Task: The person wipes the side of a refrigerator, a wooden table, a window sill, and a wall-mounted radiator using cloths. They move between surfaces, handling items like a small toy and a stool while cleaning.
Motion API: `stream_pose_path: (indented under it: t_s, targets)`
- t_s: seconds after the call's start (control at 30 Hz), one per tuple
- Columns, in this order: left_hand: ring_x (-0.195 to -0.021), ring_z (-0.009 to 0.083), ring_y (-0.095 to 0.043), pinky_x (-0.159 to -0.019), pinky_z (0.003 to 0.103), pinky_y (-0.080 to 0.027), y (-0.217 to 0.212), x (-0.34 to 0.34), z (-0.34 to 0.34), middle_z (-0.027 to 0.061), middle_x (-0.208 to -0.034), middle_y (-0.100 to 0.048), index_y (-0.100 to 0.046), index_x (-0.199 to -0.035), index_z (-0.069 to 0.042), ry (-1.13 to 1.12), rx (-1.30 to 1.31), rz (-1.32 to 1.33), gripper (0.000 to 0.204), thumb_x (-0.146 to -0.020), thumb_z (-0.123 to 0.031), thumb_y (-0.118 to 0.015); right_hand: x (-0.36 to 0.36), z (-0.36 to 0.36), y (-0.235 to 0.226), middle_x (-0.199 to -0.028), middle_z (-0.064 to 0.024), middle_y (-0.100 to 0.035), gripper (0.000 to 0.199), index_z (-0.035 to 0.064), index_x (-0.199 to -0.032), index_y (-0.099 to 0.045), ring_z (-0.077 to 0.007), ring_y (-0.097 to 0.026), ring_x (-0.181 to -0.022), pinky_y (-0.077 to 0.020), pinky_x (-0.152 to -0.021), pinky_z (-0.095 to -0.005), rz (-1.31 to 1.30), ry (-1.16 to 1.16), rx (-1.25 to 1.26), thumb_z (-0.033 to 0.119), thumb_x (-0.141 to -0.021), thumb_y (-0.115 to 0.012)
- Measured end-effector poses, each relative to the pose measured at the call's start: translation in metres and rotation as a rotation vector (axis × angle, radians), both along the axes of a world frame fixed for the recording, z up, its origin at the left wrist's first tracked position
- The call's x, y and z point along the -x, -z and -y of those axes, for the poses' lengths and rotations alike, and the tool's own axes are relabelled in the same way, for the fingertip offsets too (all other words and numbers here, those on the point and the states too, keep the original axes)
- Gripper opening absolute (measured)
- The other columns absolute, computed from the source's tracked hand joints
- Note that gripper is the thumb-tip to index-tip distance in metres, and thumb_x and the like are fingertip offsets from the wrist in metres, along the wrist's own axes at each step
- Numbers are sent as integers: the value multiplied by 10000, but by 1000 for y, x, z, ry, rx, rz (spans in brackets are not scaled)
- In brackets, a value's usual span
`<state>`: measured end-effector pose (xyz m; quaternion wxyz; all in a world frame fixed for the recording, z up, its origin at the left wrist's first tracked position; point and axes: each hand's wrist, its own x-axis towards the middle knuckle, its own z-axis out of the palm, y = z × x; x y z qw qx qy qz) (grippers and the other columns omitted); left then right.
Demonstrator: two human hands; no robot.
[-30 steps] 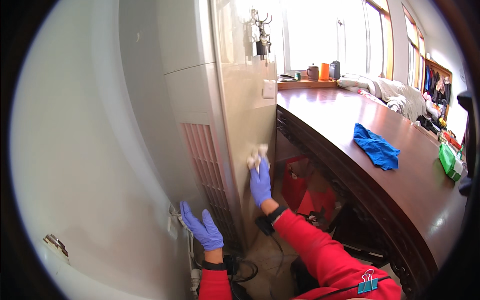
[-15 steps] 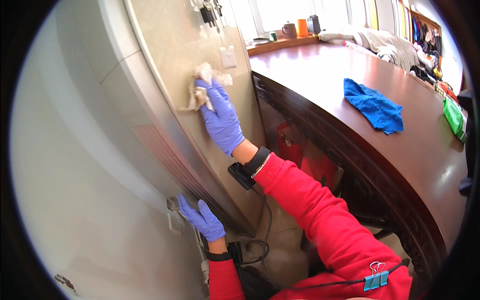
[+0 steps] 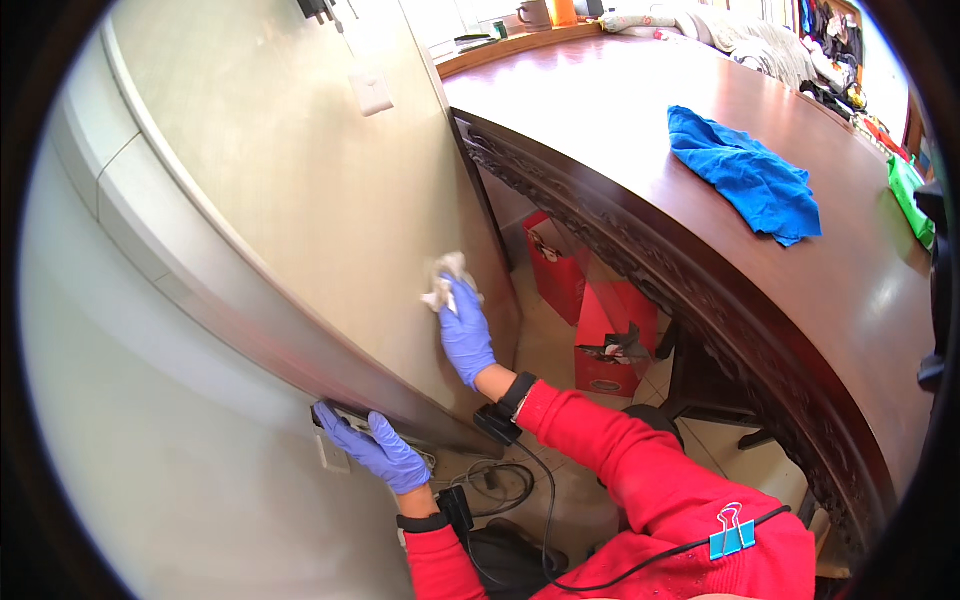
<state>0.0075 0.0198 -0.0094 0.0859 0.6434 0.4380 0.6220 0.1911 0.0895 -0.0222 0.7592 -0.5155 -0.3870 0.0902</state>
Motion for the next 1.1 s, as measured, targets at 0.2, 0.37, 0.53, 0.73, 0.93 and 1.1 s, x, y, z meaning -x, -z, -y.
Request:
stream_pose_path:
  t_s: [0.2,0.37,0.53,0.73,0.93,1.1]
  targets:
    - [-1441,408,-288,-1186,505,-231,5,-9,-13,261,-1574,-263,-250,-1533,50,4,-116,1,809,-1000,-508,-490,-22,-20,-85,-1391,-199,-551,440,50,-1380,-543,-377,-474,-1350,-389,-1112,-428,488,24,-313,78,-942,-570]
    - [-1430,409,-302,-1169,525,-257,7,-16,-18,266,-1566,-267,-254,-1531,50,-60,-141,-54,861,-992,-601,-416,-59,-63,-20,-1433,-196,-500,453,83,-1411,-518,-358,-490,-1322,-383,-1116,-414,165,86,-206,71,-959,-542]
    - [-1421,415,-307,-1162,529,-257,15,-19,-24,274,-1557,-271,-249,-1532,52,-158,-161,-71,886,-992,-641,-362,-67,-69,89,-1406,-168,-539,431,54,-1420,-506,-303,-500,-1311,-376,-1108,-362,-162,41,146,108,-992,-529]
    - [-1402,421,-323,-1151,536,-249,29,-15,-29,282,-1541,-293,-270,-1523,58,-227,-164,-77,894,-990,-655,-348,-51,-52,47,-1381,-169,-563,425,63,-1419,-520,-319,-519,-1294,-385,-1103,-374,-179,-11,117,124,-999,-516]
    - [-1385,427,-345,-1144,532,-264,38,-13,-38,274,-1536,-307,-288,-1513,61,-240,-206,-32,904,-980,-665,-376,6,25,-82,-1420,-182,-535,452,99,-1390,-562,-359,-472,-1360,-376,-1126,-456,535,-102,-367,95,-938,-554]
    - [-1377,427,-359,-1136,532,-284,32,-16,-37,270,-1523,-333,-311,-1502,63,-161,-209,22,884,-979,-642,-412,-1,6,-81,-1426,-162,-531,483,114,-1398,-549,-348,-497,-1332,-395,-1101,-463,687,7,-456,78,-916,-562]
